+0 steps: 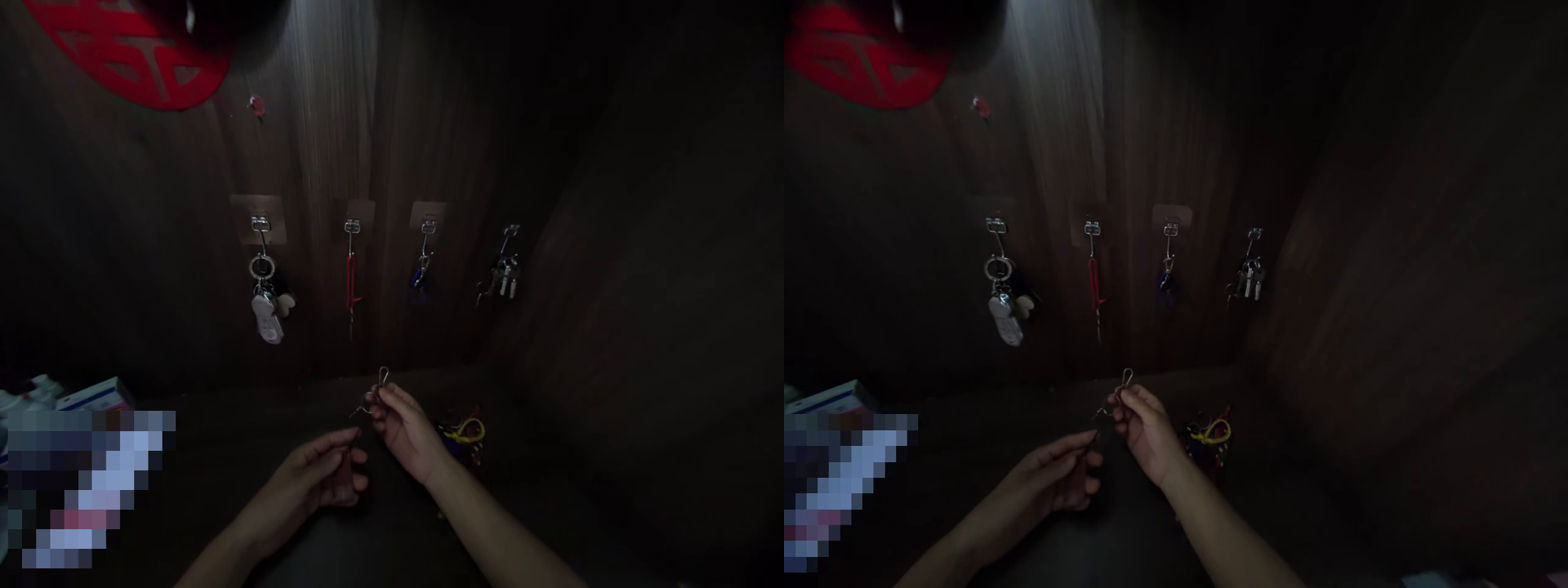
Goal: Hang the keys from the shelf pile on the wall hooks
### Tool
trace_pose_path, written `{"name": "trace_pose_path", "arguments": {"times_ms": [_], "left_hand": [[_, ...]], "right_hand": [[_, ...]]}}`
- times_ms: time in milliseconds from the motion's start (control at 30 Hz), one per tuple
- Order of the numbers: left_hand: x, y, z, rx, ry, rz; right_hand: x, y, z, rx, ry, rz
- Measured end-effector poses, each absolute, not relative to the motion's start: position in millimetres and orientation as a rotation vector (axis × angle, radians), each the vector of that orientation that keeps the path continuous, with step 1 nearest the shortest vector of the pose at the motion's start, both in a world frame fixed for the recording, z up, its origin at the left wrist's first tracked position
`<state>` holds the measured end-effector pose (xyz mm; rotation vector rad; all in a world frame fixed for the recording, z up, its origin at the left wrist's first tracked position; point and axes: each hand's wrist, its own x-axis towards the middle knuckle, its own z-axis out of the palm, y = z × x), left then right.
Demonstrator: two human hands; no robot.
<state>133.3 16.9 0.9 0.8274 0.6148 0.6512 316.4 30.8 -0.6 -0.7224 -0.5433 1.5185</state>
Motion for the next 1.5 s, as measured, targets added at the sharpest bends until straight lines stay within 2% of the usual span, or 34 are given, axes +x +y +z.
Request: {"name": "trace_pose_path", "arguments": {"times_ms": [467,767,1000,1267,1500], "left_hand": [[129,22,-2,0.844,0.616,0.608],[131,20,-10,0.919,0.673,0.628],[135,30,-26,1.139,0.802,0.599],[136,28,-34,1.255,0.765,0.574],[133,27,-36,1.282,0.721,0.571]], "right_hand": [[328,35,2,-0.708,-0.503,1.394],[344,36,17,-0.740,-0.599,1.159],[359,42,51,-0.758,-0.706,1.035],[372,70,112,-0.775,-0.901,0.706],[376,94,138,-0.749,-0.932,0.629]]}}
